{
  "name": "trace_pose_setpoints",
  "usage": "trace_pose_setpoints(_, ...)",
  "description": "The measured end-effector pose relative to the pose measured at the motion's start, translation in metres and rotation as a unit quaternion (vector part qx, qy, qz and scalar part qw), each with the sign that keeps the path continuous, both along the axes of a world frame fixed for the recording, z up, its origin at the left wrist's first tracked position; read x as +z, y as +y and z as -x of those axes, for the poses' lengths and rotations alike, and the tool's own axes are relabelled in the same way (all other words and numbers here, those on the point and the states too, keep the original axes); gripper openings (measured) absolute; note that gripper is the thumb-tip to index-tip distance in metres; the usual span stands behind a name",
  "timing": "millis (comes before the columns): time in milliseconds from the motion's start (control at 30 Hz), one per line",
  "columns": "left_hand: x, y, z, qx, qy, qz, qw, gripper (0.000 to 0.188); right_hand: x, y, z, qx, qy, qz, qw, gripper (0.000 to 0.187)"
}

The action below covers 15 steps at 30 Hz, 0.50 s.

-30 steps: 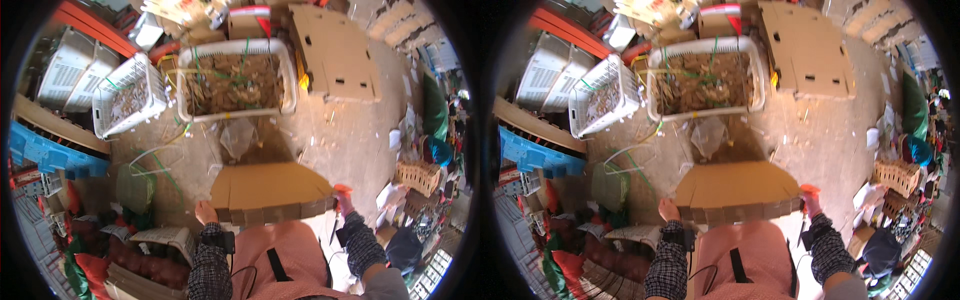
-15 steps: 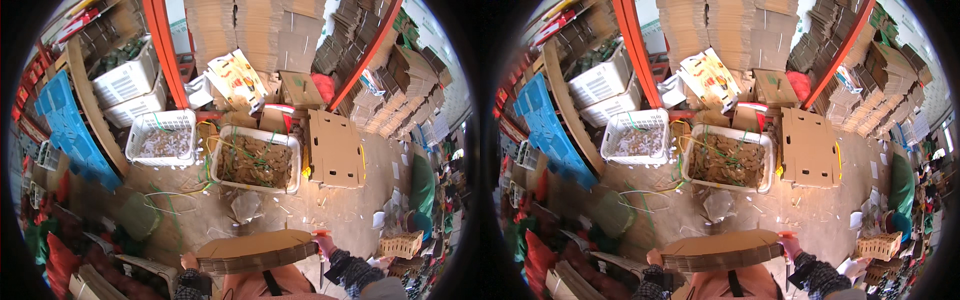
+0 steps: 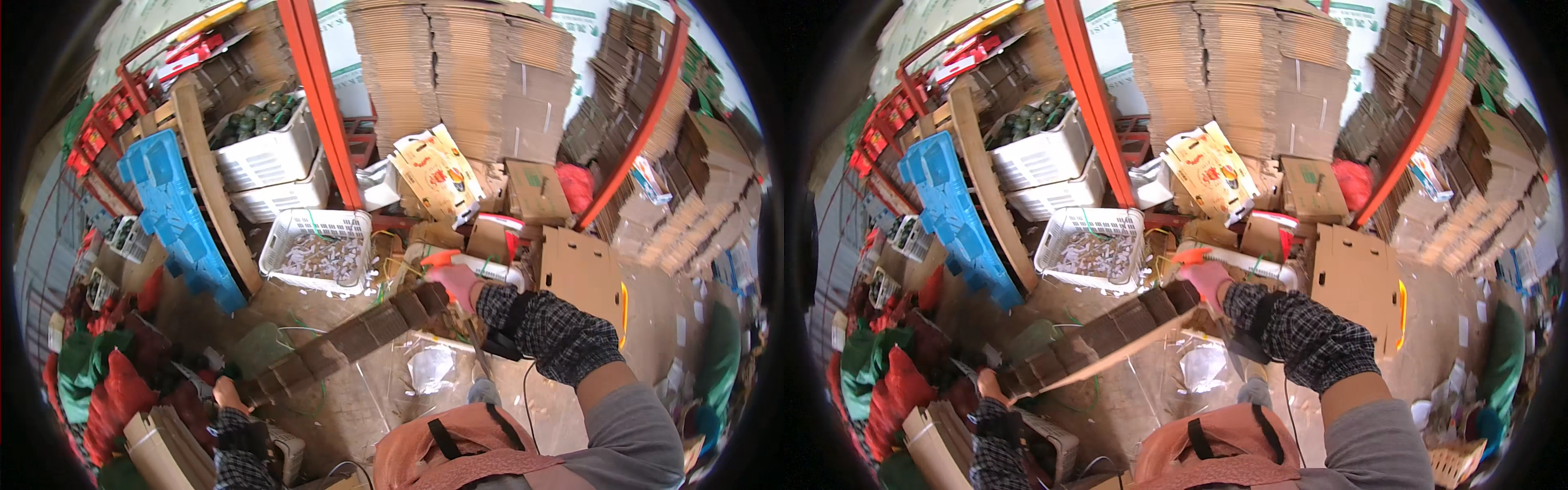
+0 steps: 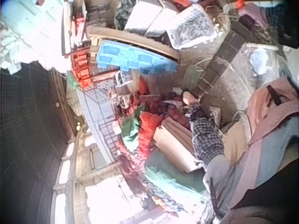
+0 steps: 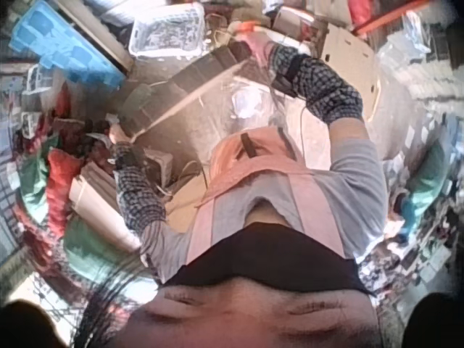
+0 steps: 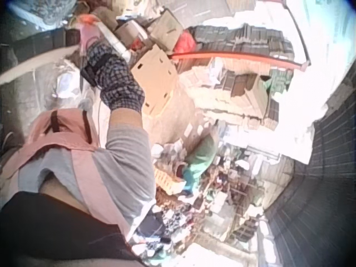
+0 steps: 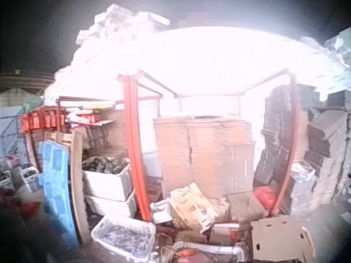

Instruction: Assembling and reinforcing cardboard produce boxes using a manual stitching tool.

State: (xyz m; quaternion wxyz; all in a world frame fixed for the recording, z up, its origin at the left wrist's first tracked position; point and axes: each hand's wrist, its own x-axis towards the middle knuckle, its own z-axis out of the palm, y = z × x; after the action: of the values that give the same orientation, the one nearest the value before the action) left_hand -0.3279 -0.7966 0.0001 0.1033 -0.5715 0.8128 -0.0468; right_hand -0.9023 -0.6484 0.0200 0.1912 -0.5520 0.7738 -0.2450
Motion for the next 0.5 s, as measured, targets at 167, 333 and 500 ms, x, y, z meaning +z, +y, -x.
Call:
trace_pose_setpoints(167, 0.043, 0.014, 0.117, 0.064, -0.047, 0.139, 0.987, 0.038, 0.005, -0.072, 0.094, -0.062, -0.268, 0.049, 0.96, 0.03)
trace_pose_setpoints(333, -0.085, 0.064, 0.235, 0.306, 0.24, 0.131, 0.912, 0.014, -0.087, -0.088, 0.198, -0.071, -0.473, 0.12, 0.87, 0.032)
trace_pose_setpoints(500, -0.261, 0.15, 0.35, 0.398, 0.577, 0.187, 0.689, 0.029, -0.21, -0.043, 0.287, -0.093, -0.39, 0.057, 0.914, 0.036)
